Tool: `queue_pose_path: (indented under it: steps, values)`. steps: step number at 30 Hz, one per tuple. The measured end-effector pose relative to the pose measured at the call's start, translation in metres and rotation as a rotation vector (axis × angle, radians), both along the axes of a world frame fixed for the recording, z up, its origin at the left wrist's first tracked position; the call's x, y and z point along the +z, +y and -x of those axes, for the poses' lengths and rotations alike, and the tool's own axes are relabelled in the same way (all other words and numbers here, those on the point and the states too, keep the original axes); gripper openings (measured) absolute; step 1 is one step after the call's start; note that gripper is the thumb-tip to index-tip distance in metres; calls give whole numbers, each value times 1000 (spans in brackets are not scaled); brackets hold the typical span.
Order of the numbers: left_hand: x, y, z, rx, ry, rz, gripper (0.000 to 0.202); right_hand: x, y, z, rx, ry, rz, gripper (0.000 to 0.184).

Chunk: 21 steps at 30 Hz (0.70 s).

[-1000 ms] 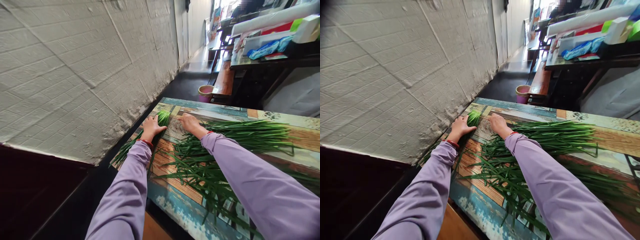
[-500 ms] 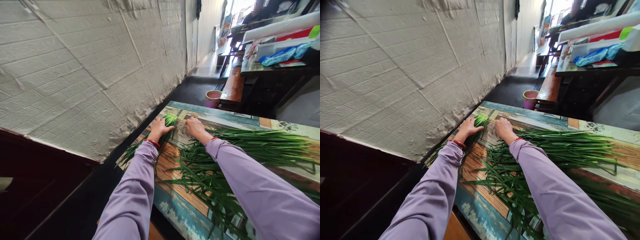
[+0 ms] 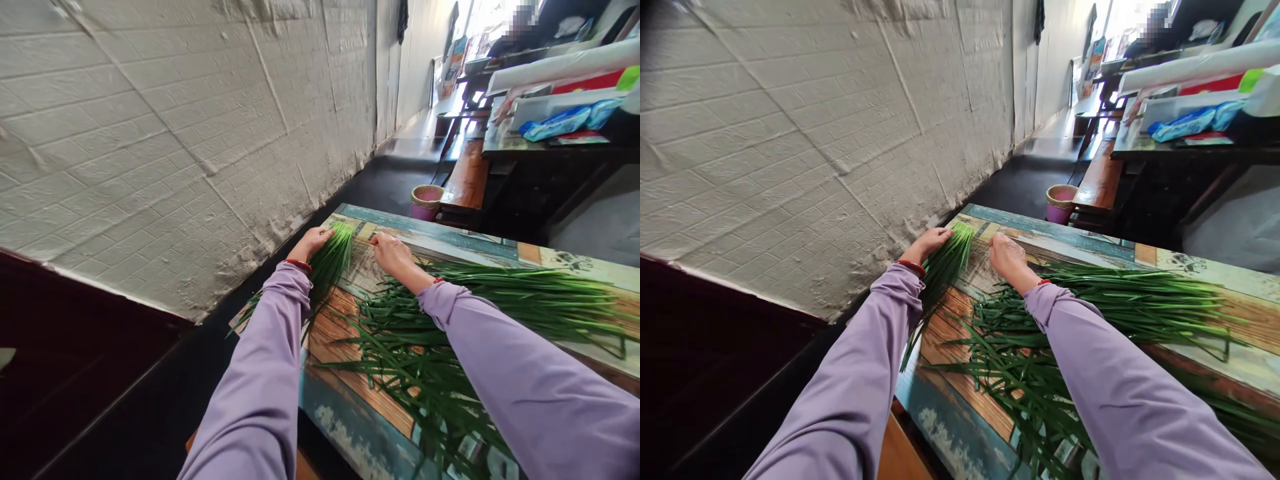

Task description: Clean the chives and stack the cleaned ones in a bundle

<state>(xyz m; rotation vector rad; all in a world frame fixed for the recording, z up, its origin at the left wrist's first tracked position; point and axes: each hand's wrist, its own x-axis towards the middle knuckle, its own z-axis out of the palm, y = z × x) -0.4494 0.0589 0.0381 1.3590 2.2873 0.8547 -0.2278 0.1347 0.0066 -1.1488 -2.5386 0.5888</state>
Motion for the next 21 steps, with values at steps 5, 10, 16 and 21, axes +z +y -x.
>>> queue_pose_path:
  steps: [5,10,16,21]
  values:
    - [37,-36,-19,-37,-300,-190,54,12,-23,-30,89,356,-78,24]
    - [65,-86,-65,-141,-461,-445,42,18,-55,-76,129,561,-153,21]
    - [68,-129,-113,-275,-244,-569,21,32,-99,-106,214,593,-50,19]
    - [67,-138,-123,-312,-444,-531,36,46,-117,-101,188,606,-115,22]
